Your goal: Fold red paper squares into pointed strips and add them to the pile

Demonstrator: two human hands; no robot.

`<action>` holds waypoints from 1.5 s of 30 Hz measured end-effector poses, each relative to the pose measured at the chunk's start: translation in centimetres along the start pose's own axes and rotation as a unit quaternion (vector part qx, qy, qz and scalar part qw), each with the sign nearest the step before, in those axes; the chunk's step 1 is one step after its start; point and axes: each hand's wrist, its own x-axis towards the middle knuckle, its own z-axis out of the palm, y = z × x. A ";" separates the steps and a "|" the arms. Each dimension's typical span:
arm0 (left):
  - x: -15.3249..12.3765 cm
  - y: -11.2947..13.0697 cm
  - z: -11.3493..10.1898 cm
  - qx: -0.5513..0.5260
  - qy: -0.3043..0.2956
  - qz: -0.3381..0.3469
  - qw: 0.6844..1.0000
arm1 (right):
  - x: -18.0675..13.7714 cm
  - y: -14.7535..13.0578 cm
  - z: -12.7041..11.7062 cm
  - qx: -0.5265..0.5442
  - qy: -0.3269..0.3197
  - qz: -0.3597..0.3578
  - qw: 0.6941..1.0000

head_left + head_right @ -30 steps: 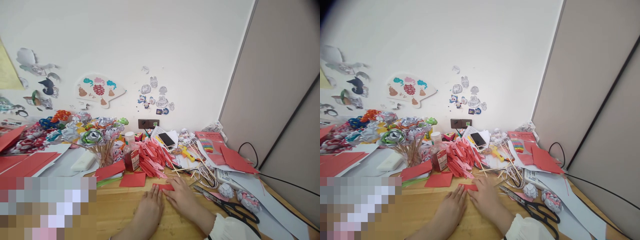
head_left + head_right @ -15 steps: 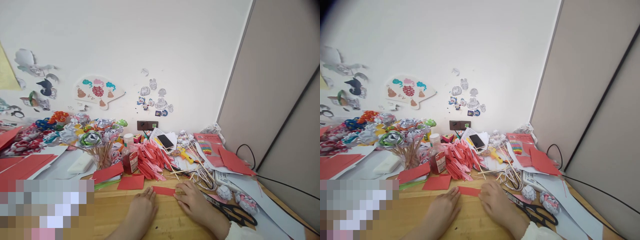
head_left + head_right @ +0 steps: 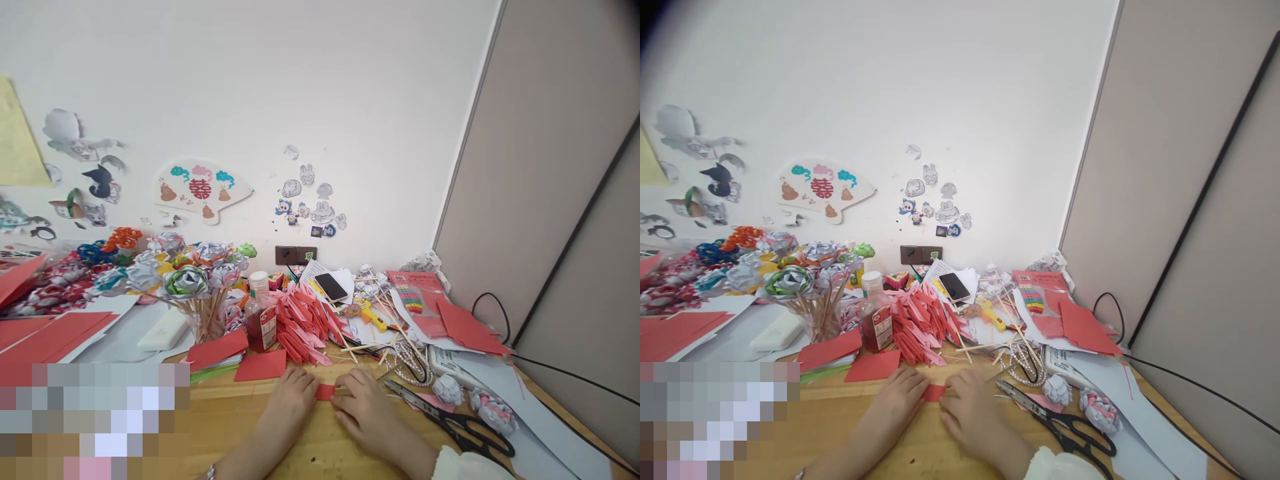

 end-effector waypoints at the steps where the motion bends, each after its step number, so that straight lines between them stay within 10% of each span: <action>1: 0.0 0.1 0.1 -0.003 0.011 0.006 1.000 | 0.2 -0.1 0.2 0.010 0.003 0.002 1.000; 9: 0.0 0.5 -1.7 -0.069 0.057 0.066 0.994 | 1.0 1.2 0.4 0.131 0.093 0.053 0.986; 15: 0.1 0.3 -1.4 -0.101 0.049 0.105 0.988 | 1.0 1.5 1.0 0.147 0.032 -0.048 0.987; 28: -0.1 -1.0 -3.7 -0.303 -0.166 0.040 0.938 | 0.9 0.9 -0.5 0.061 -0.050 -0.038 0.996; 45: 0.7 0.0 -1.5 -0.335 -0.047 -0.055 0.939 | 2.2 1.2 2.1 0.175 -0.013 0.116 0.978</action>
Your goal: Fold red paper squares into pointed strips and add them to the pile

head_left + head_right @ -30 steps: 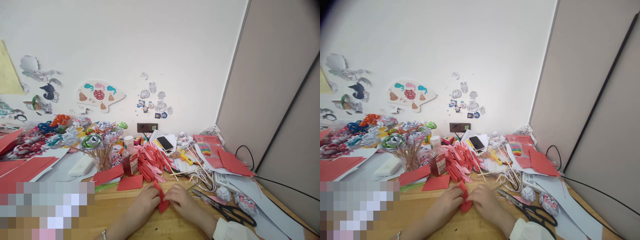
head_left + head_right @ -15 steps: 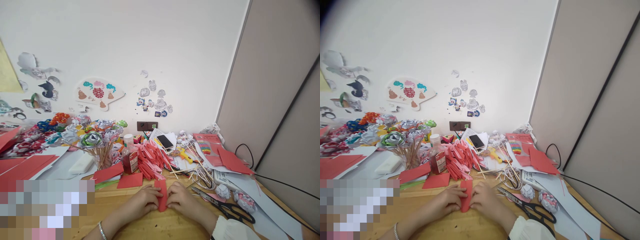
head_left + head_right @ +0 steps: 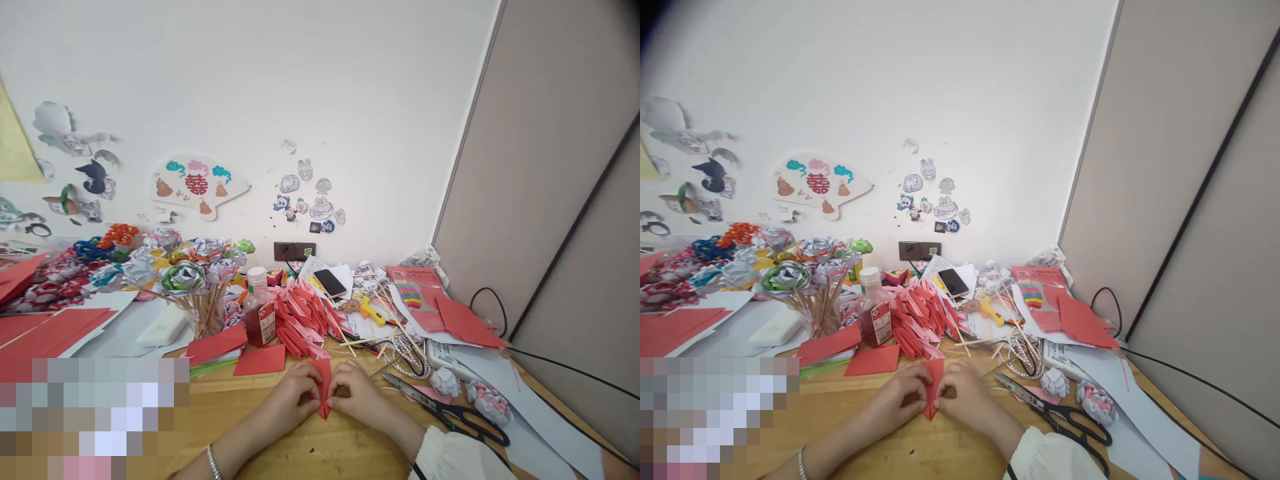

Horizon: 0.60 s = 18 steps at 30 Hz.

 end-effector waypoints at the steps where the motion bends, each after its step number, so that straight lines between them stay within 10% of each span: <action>1: 0.0 0.0 0.1 0.001 0.005 -0.003 1.000 | 0.0 -0.1 0.1 -0.004 0.002 0.007 1.000; 14: 0.0 0.1 1.4 0.022 0.031 -0.046 0.998 | -1.0 -1.6 1.1 -0.062 0.064 0.064 0.994; 18: 0.0 0.1 1.3 0.033 0.025 -0.046 0.998 | -2.0 -2.4 0.2 -0.077 0.063 -0.018 0.995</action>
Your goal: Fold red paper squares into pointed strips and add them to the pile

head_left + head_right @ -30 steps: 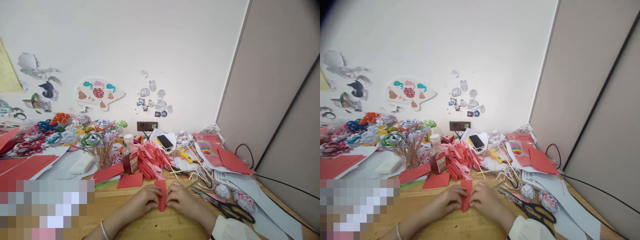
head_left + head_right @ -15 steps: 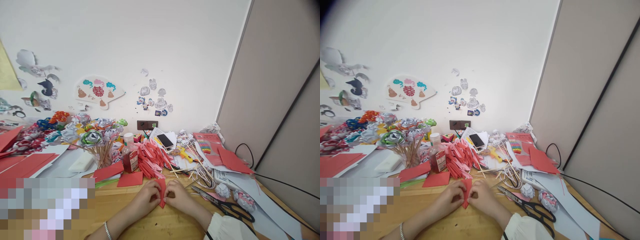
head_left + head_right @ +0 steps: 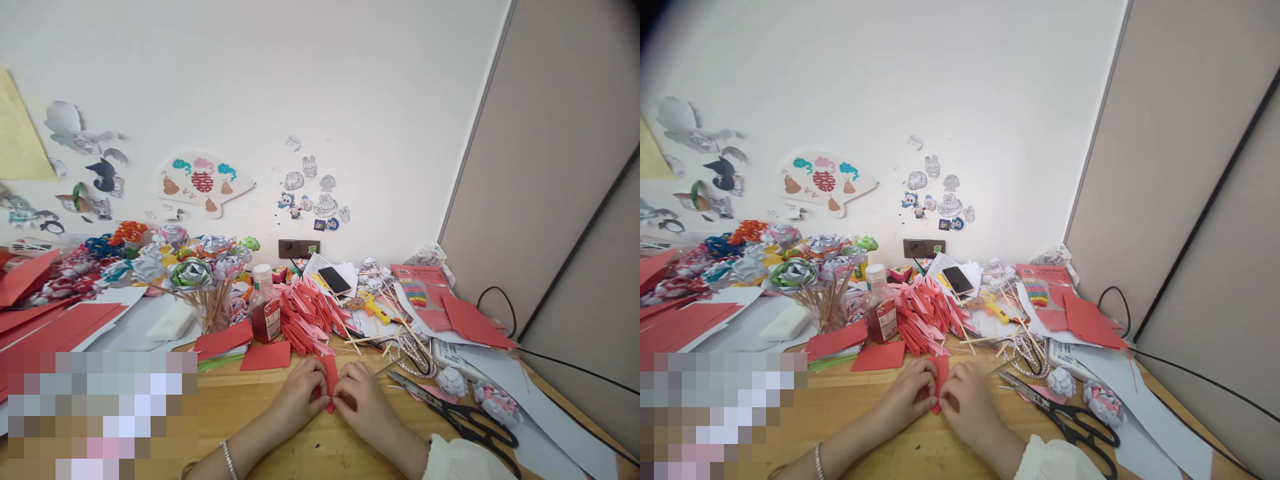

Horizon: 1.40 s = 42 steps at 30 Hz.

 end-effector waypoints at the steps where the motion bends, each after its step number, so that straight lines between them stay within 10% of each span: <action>1: 0.0 0.0 0.0 0.002 0.000 0.001 1.000 | -0.3 -0.1 -0.3 -0.009 -0.007 -0.038 0.999; 9: 0.0 0.1 -0.2 0.012 -0.014 -0.011 1.000 | -1.5 -0.3 -1.7 -0.074 -0.086 -0.163 0.980; 19: -0.2 0.1 -0.2 0.001 0.008 -0.022 1.000 | -1.2 0.6 -1.8 -0.131 -0.006 -0.108 0.985; 35: 0.3 -2.3 -0.8 0.003 0.098 -0.022 0.995 | -1.2 0.6 -1.9 -0.078 -0.113 -0.181 0.974; 42: -0.2 -2.4 -1.2 0.089 -0.045 0.060 0.993 | -1.3 1.6 -3.5 -0.077 -0.142 -0.207 0.965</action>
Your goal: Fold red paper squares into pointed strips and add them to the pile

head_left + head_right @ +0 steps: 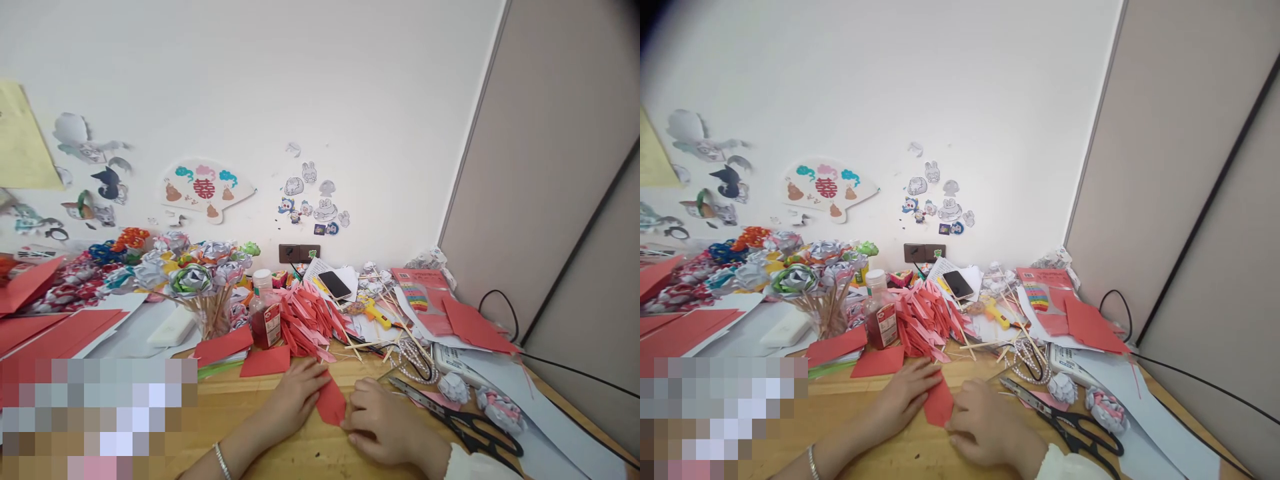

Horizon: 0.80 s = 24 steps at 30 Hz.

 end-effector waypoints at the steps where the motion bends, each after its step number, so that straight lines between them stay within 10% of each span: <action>1: -0.2 0.1 -0.1 0.017 -0.017 0.009 1.000 | -0.2 0.2 -0.2 -0.003 -0.001 0.010 1.000; 11: -0.5 1.9 -2.4 0.052 -0.031 0.093 0.994 | -0.3 2.1 -0.6 -0.111 0.043 0.177 0.977; 24: 0.1 2.9 -1.1 0.138 0.026 0.099 0.985 | 2.7 0.4 2.6 -0.151 0.188 0.002 0.970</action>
